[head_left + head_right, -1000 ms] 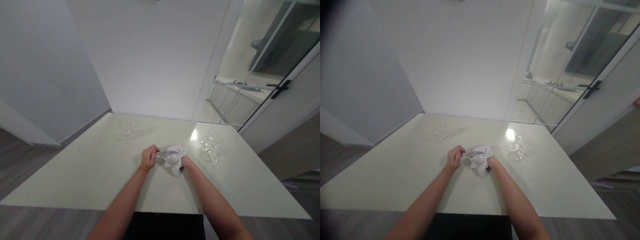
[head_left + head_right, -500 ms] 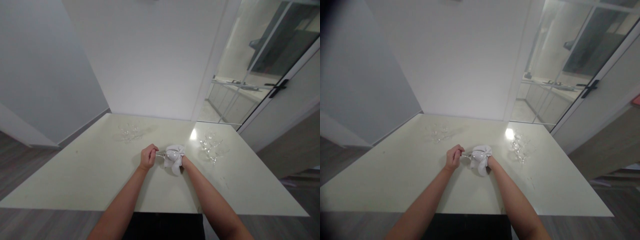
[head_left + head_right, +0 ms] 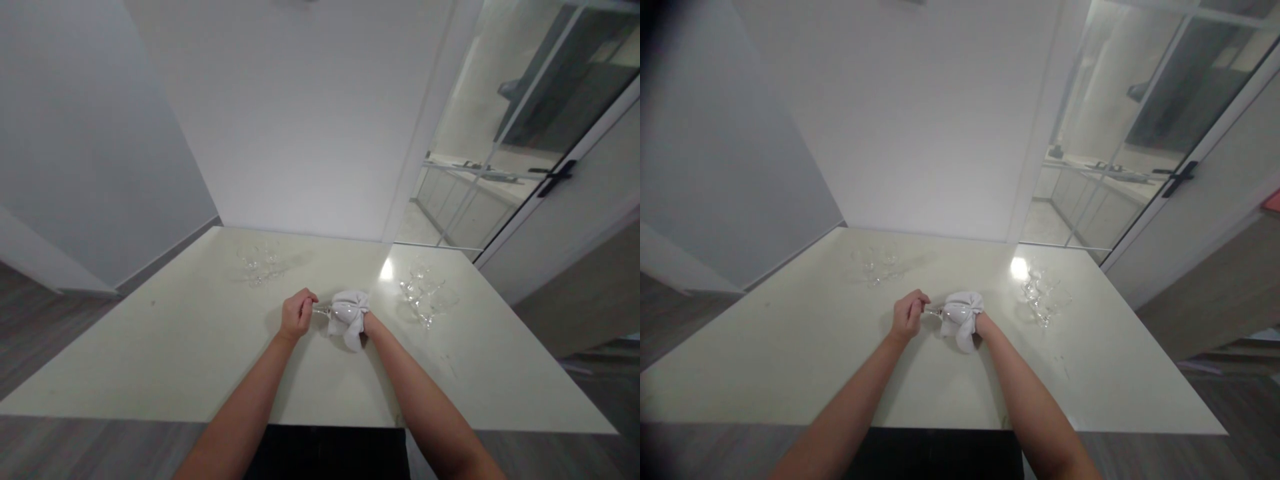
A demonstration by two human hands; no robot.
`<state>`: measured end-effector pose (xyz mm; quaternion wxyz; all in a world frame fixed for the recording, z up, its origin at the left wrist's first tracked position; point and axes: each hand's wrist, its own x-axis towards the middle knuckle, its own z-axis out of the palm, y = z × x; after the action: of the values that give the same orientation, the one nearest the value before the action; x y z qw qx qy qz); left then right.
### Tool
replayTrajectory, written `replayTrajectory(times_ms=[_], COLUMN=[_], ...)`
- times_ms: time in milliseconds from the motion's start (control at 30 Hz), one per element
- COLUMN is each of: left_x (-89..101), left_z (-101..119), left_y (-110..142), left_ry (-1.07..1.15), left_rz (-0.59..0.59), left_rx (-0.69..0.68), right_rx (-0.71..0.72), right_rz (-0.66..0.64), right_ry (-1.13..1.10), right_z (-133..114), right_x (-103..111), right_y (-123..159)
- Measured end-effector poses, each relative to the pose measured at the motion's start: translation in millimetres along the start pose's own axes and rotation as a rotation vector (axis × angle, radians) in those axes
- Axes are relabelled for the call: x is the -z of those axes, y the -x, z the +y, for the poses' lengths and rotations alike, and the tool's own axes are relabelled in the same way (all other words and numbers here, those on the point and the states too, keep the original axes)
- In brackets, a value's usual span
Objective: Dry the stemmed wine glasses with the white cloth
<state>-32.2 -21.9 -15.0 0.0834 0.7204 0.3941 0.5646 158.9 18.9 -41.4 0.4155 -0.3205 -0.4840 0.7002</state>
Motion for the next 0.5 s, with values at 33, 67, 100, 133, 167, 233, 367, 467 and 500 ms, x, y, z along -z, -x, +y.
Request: replayTrajectory(times_ms=[33,67,100,133,167,233,367,467,500], left_x=[0.0,0.0,0.0,0.0,0.0,-0.1,-0.5,-0.6,-0.7], left_z=[0,0,0,0,0,-1,-1,0,0], left_y=[0,0,0,0,0,0,0,0,0], left_ry=[0.001,0.001,0.000,-0.001,-0.002,-0.004,-0.003,0.001,-0.002], left_rz=[-0.001,-0.001,-0.003,-0.004,-0.006,-0.007,0.008,0.015,0.012], left_rx=[0.001,0.000,0.000,0.001,0.003,0.011,0.036,0.044,0.045], right_rx=[-0.006,-0.008,-0.008,-0.007,-0.004,0.002,0.025,0.033,0.032], right_rz=[-0.005,-0.007,-0.005,0.001,0.013,0.046,0.074,0.056,0.055], right_ry=[0.006,0.012,0.020,0.032,0.048,0.084,0.119,0.122,0.114], right_z=[-2,-3,-5,-6,-6,-7,-8,-7,-7], right_x=[-1,-1,-1,-2,-2,-2,-1,0,0], right_y=[1,1,3,4,6,9,11,11,11])
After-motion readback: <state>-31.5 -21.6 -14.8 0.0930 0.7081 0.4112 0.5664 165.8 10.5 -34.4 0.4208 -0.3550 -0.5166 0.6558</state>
